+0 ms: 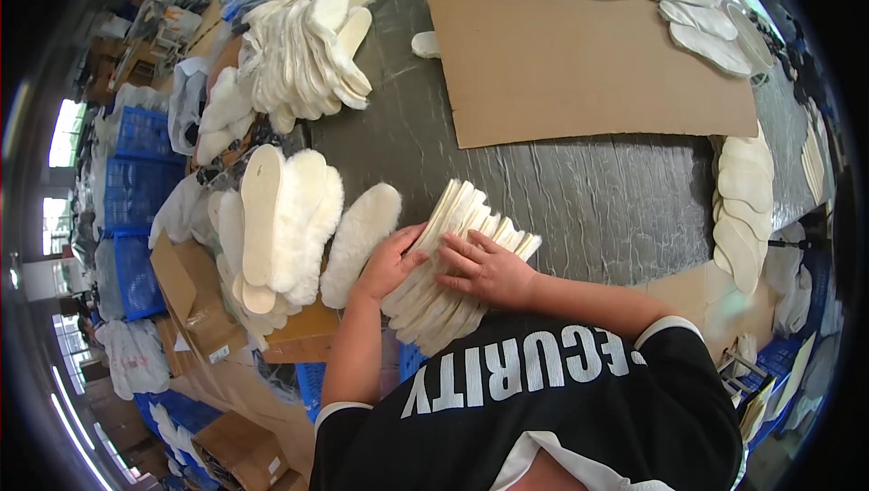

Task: The recorder is seen organizing and stacking shoe insole components in a manufacturing setting.

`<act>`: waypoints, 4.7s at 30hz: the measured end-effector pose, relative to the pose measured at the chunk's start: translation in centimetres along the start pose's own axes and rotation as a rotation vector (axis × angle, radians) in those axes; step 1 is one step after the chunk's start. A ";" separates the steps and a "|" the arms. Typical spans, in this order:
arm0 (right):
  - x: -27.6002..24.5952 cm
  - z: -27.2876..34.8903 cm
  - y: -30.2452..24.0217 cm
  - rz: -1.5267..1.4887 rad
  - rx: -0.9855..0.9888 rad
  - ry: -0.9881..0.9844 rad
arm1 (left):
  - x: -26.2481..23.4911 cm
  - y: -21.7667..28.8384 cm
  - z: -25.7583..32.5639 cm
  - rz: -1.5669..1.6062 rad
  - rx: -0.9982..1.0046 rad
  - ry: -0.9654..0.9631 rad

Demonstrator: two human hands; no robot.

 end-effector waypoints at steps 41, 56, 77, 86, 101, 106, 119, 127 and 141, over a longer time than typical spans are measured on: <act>-0.3 0.8 0.4 0.126 0.154 0.115 | 3.6 4.2 3.1 -0.223 0.099 0.238; -0.6 -4.3 1.6 0.016 -0.087 -0.115 | -4.0 -3.9 3.3 -0.832 -0.459 0.376; -0.3 -3.9 1.7 -0.009 -0.067 -0.089 | -6.6 -10.2 0.4 0.003 -0.471 0.371; -0.6 -4.1 1.7 -0.006 -0.073 -0.114 | -5.9 -4.1 -2.0 0.914 -0.570 0.067; -1.4 -5.3 2.2 -0.040 -0.090 -0.265 | -3.2 0.0 -0.8 -0.856 0.112 -0.061; -0.9 -5.0 2.2 -0.046 -0.089 -0.220 | -13.3 2.6 0.1 -1.332 -0.207 0.937; -1.3 -4.7 2.2 -0.055 -0.093 -0.165 | -6.8 -0.8 0.1 -0.225 -0.036 0.121; -2.1 -3.0 1.8 -0.053 -0.054 -0.077 | -2.3 -2.3 0.3 0.052 -0.363 -0.092; 0.0 1.5 12.6 -0.807 0.527 0.355 | -4.5 -8.5 9.1 0.333 -0.226 0.398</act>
Point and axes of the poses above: each hand's wrist, its own z-axis away from the middle knuckle, its own x-axis out of the palm, y = z × x, the point moved 2 cm from there along -z, towards the middle knuckle, and after that the axes turned 10 degrees about y, right-handed, at the moved point
